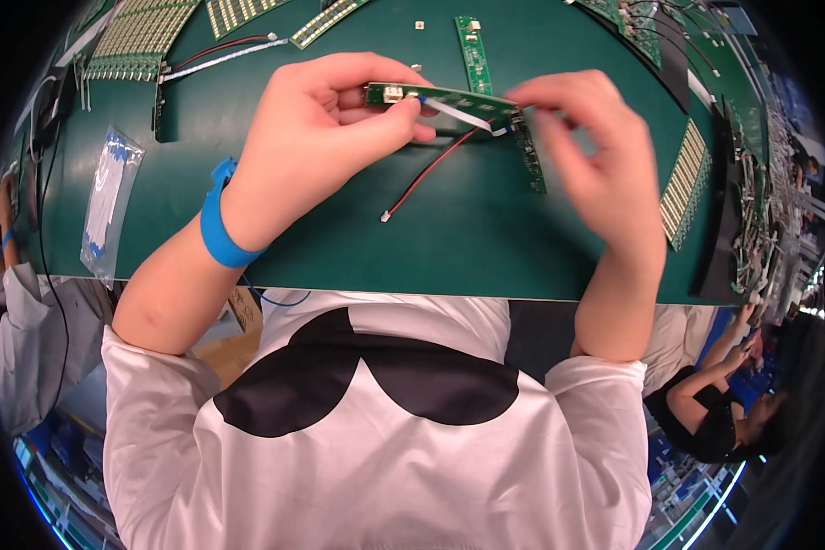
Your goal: The person connects ribbon cables and wire connectors to circuit boards by hand and places the assembled boards on the table.
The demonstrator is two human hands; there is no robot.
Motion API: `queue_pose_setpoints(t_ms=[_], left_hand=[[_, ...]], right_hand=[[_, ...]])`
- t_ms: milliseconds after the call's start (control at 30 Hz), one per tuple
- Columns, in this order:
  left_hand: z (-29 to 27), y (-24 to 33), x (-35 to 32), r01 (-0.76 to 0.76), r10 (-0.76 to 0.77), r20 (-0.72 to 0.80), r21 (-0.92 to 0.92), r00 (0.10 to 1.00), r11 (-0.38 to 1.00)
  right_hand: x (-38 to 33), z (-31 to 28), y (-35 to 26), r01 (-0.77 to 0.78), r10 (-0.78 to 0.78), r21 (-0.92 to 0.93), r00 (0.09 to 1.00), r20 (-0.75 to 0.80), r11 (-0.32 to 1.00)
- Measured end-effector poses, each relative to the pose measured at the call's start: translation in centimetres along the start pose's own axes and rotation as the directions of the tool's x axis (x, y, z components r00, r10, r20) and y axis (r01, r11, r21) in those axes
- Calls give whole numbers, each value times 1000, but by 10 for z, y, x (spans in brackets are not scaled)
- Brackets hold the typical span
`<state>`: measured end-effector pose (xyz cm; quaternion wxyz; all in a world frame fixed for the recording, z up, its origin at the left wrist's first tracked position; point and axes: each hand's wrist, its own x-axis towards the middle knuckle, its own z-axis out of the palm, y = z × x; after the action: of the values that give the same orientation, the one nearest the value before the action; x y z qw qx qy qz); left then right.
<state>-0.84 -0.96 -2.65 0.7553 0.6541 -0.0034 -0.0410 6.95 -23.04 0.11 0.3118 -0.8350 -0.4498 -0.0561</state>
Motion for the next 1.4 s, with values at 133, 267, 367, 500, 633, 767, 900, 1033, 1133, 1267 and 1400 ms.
queue_pose_setpoints(t_ms=[133, 267, 367, 500, 633, 767, 900, 1033, 1133, 1267, 1400], left_hand=[[-2, 8, 1, -7, 4, 46, 68, 999, 998], [-4, 13, 1, 52, -53, 139, 11, 989, 999], [-5, 15, 3, 69, -65, 173, -18, 983, 997], [-13, 21, 1, -13, 9, 139, 30, 990, 999], [-18, 19, 3, -532, 494, 233, 553, 838, 642], [-7, 12, 1, -441, 417, 147, 360, 897, 822], [-2, 12, -3, -201, 198, 81, 29, 977, 979], [-2, 9, -2, -140, 140, 27, -2, 990, 990], [-4, 8, -1, -111, 109, 75, 24, 991, 994], [-1, 11, -4, -160, 151, 171, 45, 974, 986], [-1, 14, -6, -297, 236, 252, 243, 939, 923]], right_hand=[[3, 17, 2, 65, -66, 6, 984, 163, 998], [3, 12, 0, 57, -19, -132, 961, 277, 990], [2, 10, -1, 30, 15, -172, 966, 257, 985], [2, 9, -1, -186, 194, -64, 968, 161, 980], [1, 11, -2, -634, 605, 357, 769, 205, 686], [2, 21, 2, -303, 430, 670, 903, -26, 677], [4, 19, -9, -246, 406, 831, 913, 27, 499], [-3, 19, -6, -201, 294, 935, 949, 112, 292], [-3, 14, -7, -179, 207, 890, 973, 99, 419], [-1, 11, -24, -26, 42, 466, 999, -24, 884], [2, 13, -32, 99, -84, 314, 995, -59, 944]])
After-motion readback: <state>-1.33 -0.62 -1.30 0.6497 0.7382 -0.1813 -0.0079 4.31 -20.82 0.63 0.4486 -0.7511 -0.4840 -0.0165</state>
